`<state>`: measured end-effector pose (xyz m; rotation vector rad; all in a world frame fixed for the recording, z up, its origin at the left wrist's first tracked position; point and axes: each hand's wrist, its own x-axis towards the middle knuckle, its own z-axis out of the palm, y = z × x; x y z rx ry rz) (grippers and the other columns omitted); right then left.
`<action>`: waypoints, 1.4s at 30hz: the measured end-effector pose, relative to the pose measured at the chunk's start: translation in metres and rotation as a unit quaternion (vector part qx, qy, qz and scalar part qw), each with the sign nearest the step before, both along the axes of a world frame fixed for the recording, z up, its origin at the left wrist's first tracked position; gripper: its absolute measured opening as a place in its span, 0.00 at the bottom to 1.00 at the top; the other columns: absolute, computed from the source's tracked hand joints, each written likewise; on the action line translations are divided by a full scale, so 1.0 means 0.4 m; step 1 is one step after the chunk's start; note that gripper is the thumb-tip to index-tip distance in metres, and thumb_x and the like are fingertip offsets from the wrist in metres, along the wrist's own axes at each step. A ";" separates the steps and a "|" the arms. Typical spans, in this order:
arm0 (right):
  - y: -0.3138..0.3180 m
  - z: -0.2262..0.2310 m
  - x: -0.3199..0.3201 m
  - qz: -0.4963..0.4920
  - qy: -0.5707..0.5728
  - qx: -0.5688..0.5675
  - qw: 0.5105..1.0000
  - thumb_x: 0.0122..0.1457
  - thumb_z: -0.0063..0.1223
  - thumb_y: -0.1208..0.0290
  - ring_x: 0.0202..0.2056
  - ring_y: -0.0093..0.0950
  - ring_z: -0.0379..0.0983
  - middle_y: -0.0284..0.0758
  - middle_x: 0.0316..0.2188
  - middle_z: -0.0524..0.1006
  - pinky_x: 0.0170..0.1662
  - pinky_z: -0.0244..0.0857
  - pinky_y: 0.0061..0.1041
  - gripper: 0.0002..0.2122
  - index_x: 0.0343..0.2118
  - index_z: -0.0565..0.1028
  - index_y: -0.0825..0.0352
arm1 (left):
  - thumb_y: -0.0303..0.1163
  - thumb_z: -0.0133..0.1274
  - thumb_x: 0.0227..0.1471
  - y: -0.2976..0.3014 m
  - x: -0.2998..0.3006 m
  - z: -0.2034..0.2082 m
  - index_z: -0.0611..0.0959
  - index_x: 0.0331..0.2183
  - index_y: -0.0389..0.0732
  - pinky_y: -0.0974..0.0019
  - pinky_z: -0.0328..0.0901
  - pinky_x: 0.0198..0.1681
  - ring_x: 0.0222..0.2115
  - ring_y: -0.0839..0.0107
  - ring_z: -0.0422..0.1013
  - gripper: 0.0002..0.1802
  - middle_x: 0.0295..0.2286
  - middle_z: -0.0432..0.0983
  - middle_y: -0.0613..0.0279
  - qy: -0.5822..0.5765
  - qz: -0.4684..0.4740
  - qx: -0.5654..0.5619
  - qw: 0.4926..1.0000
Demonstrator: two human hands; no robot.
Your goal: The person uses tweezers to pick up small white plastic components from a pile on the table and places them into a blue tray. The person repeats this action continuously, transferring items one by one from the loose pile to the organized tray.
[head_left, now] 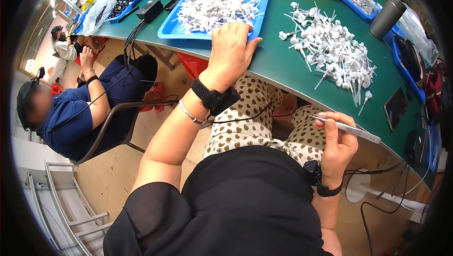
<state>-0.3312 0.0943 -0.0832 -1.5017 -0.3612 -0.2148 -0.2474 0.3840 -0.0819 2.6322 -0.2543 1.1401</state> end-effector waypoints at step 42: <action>-0.003 -0.021 0.022 -0.008 -0.013 -0.023 1.000 0.63 0.59 0.75 0.32 0.20 0.77 0.34 0.35 0.80 0.37 0.71 0.19 0.06 0.38 0.78 0.72 | 0.30 0.51 0.61 0.393 -0.264 -0.023 0.79 0.46 0.31 0.59 0.79 0.39 0.37 0.63 0.80 0.15 0.40 0.81 0.53 -0.059 0.057 -0.652 0.754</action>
